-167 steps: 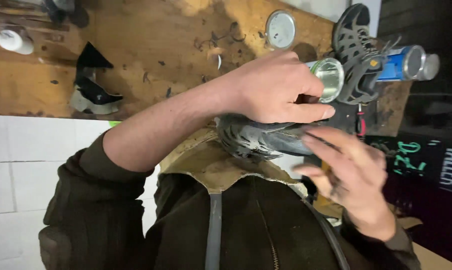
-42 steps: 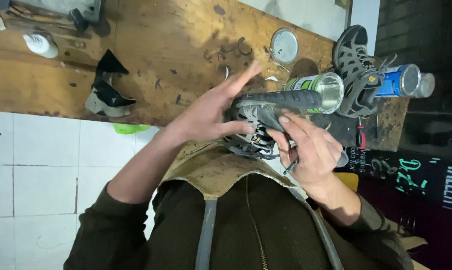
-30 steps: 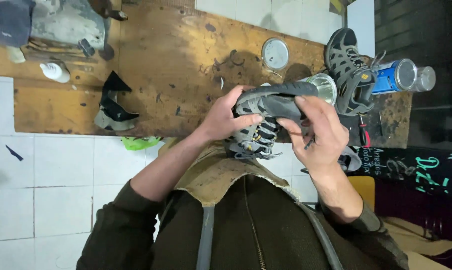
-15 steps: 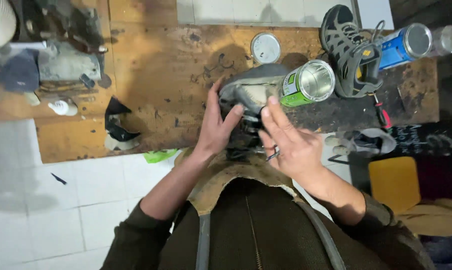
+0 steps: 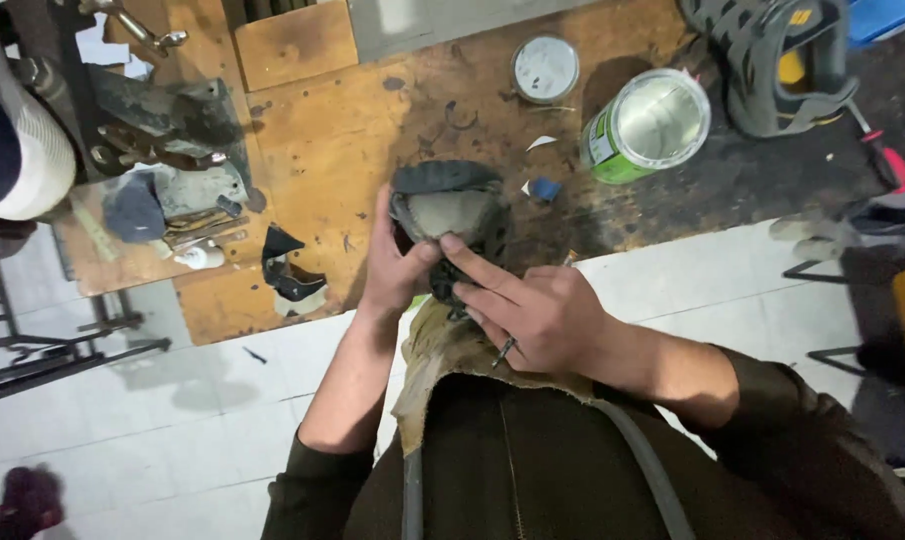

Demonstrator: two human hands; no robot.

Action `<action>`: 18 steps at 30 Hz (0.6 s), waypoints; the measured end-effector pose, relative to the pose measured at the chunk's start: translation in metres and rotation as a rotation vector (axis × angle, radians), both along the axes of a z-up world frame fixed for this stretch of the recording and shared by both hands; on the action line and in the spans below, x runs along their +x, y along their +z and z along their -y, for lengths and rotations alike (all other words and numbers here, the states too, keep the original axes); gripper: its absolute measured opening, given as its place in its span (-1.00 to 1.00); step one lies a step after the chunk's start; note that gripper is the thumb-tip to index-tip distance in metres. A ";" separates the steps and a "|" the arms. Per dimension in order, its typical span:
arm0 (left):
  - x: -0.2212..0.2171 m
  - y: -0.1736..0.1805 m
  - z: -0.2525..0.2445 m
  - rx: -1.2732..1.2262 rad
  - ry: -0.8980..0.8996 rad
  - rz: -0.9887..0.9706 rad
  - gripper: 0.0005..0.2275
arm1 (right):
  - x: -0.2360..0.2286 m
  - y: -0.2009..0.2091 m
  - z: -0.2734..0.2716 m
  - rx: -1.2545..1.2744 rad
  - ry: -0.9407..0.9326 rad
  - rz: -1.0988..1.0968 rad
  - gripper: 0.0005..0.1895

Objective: The person repairs a grey hiking shoe by applying a substance to the sole and upper using a small brush and a scraper tool. They also open a can of white substance and manipulate the shoe's laces and structure.

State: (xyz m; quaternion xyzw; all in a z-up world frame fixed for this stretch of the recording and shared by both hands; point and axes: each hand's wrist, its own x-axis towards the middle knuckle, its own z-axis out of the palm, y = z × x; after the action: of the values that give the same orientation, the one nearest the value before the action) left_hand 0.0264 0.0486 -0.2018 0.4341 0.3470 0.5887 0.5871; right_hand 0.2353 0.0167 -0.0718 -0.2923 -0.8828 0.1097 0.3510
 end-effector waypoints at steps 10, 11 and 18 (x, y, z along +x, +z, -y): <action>-0.026 -0.027 0.001 -0.011 0.010 0.056 -0.14 | 0.036 -0.064 -0.003 -0.372 0.073 -0.534 -0.79; -0.034 -0.043 0.000 0.017 -0.002 0.148 -0.17 | 0.040 -0.056 -0.006 -0.467 -0.050 -0.566 -0.78; -0.030 0.002 -0.012 0.123 -0.208 0.240 -0.06 | 0.037 -0.064 -0.011 -0.552 -0.159 -0.665 -0.83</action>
State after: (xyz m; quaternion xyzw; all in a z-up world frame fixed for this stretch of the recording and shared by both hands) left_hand -0.0040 0.0609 -0.2001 0.4294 0.1911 0.5923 0.6544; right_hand 0.2720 0.0280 -0.1363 -0.3910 -0.6343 0.4021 0.5321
